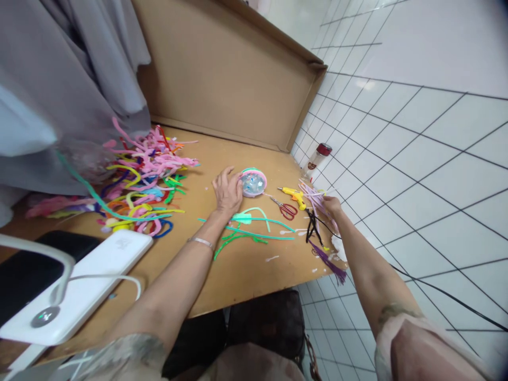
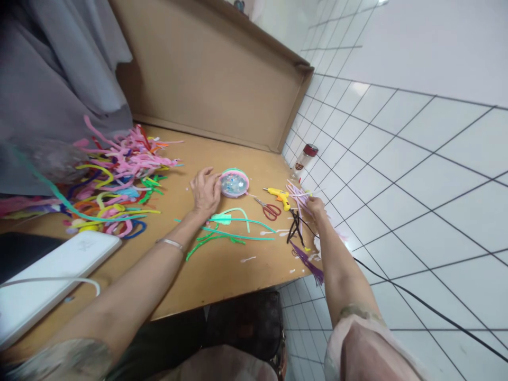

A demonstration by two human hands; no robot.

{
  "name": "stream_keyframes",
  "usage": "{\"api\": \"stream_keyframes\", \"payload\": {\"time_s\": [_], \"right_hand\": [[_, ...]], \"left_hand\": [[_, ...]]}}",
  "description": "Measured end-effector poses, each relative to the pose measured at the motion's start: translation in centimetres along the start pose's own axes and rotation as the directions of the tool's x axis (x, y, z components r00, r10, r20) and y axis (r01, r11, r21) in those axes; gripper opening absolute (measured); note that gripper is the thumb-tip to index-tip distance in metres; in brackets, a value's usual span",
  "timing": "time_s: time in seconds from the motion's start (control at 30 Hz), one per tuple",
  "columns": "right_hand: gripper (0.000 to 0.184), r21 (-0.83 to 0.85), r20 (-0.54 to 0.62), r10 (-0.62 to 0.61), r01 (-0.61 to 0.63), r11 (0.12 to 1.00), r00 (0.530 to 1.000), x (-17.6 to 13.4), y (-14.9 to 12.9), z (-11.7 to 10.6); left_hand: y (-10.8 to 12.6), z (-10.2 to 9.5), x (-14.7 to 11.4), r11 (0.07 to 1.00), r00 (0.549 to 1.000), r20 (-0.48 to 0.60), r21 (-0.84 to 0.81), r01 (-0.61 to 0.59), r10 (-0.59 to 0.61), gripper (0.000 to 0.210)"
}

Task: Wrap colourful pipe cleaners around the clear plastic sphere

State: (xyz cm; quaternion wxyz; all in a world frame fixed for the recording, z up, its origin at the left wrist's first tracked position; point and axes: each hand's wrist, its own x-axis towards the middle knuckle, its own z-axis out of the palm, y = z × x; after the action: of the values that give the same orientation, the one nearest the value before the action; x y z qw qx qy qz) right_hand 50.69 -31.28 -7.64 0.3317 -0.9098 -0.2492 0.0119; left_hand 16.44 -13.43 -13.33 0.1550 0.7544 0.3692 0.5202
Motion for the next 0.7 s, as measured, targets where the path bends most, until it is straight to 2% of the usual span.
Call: {"api": "stream_keyframes", "payload": {"time_s": [0.1, 0.23, 0.33, 0.4, 0.47, 0.6, 0.7], "right_hand": [[0.032, 0.107, -0.191, 0.06, -0.04, 0.994, 0.98, 0.3, -0.6, -1.0], [0.039, 0.239, -0.394, 0.141, -0.047, 0.97, 0.908, 0.5, -1.9, -2.5], [0.04, 0.353, -0.535, 0.183, 0.021, 0.935, 0.825, 0.7, -3.5, -3.6], [0.034, 0.471, -0.648, 0.211, 0.167, 0.866, 0.732, 0.9, -5.0, -4.5], [0.032, 0.482, -0.709, 0.16, 0.306, 0.821, 0.687, 1.1, -6.7, -5.5], [0.032, 0.368, -0.79, -0.035, 0.518, 0.772, 0.612, 0.2, -10.4, -6.5], [0.028, 0.353, -0.745, -0.226, 0.659, 0.664, 0.627, -2.2, -13.4, -5.5]], "left_hand": [[0.1, 0.0, 0.0, 1.0, 1.0, 0.006, -0.01, 0.003, -0.003, 0.04], [0.1, 0.0, -0.1, 1.0, 1.0, -0.008, -0.021, 0.002, -0.002, 0.039], [0.0, 0.0, -0.1, 1.0, 1.0, -0.022, -0.023, 0.005, -0.005, 0.039], [-0.1, 0.0, -0.1, 1.0, 0.999, -0.037, -0.027, 0.011, -0.012, 0.039], [-0.1, 0.0, 0.0, 0.999, 0.999, -0.048, -0.034, 0.013, -0.015, 0.038], [-0.1, 0.1, 0.1, 0.998, 0.997, -0.078, -0.053, 0.015, -0.019, 0.039], [0.0, 0.0, 0.2, 0.998, 0.988, -0.156, -0.056, 0.008, -0.017, 0.046]]}}
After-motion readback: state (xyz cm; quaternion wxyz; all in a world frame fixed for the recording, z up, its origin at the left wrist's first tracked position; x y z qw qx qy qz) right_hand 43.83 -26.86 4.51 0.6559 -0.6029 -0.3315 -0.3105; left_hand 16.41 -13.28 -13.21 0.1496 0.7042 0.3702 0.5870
